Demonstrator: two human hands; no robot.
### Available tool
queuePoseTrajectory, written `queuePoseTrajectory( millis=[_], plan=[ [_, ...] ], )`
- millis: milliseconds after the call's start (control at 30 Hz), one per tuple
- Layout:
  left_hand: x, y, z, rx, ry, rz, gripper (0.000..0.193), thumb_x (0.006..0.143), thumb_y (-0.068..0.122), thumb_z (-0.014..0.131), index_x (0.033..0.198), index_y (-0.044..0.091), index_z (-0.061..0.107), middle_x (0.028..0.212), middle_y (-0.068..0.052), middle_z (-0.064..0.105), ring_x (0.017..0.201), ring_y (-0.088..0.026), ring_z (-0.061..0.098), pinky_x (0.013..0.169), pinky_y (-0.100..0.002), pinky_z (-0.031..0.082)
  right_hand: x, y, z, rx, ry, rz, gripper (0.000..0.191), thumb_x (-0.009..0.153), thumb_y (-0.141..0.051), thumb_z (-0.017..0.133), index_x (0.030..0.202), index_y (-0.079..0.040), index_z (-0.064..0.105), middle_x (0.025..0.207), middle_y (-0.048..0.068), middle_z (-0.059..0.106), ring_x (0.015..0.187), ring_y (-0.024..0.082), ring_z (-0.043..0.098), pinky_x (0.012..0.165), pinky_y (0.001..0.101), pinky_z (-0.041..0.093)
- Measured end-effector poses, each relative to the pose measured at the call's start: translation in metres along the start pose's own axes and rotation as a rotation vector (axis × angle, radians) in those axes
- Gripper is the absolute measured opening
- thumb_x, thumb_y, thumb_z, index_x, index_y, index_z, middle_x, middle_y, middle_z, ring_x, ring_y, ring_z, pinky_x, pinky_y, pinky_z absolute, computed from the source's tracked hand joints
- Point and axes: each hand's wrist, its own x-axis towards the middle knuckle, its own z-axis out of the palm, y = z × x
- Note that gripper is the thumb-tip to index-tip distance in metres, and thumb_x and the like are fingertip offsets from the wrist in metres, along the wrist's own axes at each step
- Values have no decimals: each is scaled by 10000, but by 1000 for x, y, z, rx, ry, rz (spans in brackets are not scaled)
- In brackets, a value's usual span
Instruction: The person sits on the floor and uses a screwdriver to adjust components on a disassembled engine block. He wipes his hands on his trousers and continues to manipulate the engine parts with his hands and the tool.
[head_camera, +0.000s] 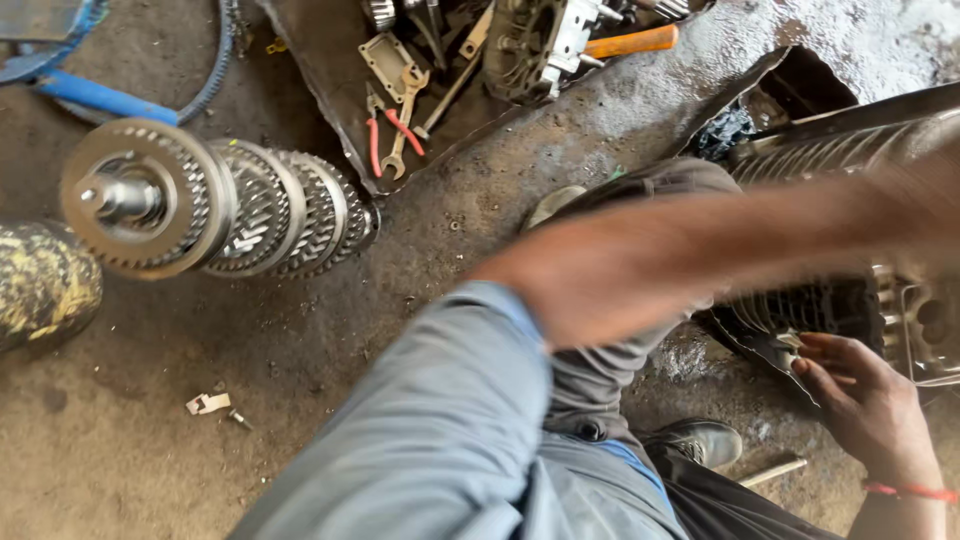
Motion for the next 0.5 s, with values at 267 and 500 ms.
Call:
queuePoseTrajectory(
  millis=[267,500],
  plan=[
    [-226,-342,-191,-46,1059,-408,249,858,295,733,927,57,708,907,-70,791,892,-228,765,799,-371,586,-14,27,12,41,-66,188,430,962,-282,696,1364,-129,696,1210,83,776,1054,244,749,898,385,581],
    [-334,-415,-134,221,749,-1267,359,969,339,640,1292,184,636,1249,-227,660,1146,-417,626,954,-495,502,-22,40,22,-26,-164,339,449,950,-314,697,1376,-171,701,1219,64,782,1060,236,751,944,392,572]
  ],
)
